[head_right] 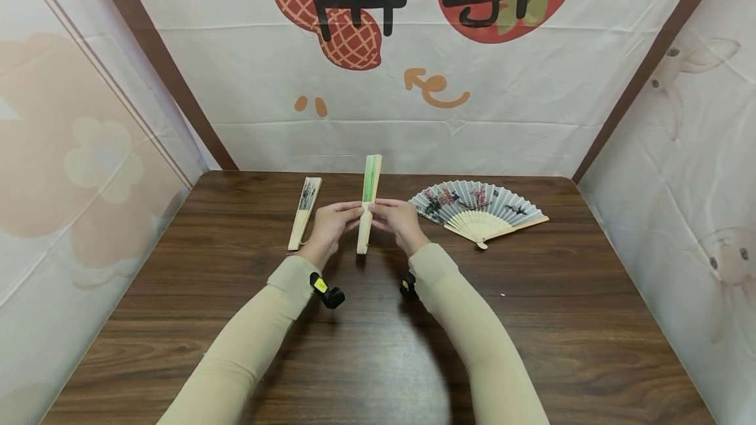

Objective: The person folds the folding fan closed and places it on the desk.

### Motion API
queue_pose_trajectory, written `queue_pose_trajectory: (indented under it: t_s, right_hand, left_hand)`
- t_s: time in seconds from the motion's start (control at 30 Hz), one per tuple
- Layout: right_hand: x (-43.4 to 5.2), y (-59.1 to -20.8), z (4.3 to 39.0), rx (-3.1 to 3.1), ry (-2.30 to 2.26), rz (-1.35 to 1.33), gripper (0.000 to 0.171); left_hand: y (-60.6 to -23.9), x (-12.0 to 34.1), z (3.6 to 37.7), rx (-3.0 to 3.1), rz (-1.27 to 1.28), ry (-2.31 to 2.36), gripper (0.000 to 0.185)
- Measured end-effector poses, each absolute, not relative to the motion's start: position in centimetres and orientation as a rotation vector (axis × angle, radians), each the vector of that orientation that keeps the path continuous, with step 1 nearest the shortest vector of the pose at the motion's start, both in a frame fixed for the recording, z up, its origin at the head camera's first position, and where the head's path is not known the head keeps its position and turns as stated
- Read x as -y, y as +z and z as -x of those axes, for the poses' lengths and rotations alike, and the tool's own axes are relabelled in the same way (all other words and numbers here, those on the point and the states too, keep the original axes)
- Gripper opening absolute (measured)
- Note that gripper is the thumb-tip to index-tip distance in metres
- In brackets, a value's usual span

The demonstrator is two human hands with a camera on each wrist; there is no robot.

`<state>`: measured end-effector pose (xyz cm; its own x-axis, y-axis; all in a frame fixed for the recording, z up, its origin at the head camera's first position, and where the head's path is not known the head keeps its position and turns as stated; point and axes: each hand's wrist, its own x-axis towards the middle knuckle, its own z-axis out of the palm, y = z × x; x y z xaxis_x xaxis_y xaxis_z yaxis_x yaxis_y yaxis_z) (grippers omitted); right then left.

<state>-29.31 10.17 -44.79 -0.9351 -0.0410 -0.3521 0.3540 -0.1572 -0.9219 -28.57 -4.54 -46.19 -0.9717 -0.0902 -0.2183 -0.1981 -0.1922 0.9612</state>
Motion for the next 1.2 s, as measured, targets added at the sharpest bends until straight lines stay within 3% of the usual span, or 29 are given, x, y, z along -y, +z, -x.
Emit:
queue_pose_trajectory:
  t_s: [0.87, 1.2]
  right_hand:
    - [-7.7, -46.8, 31.5, -2.033, -2.127, -0.575, 0.023]
    - [-7.6, -47.4, 31.4, -2.05, -2.008, -0.62, 0.026]
  left_hand:
    - [-47.5, 4.5, 30.7, -2.202, 0.506, 2.089, 0.02]
    - [-48.2, 4.2, 31.4, -2.255, 0.605, 1.939, 0.015]
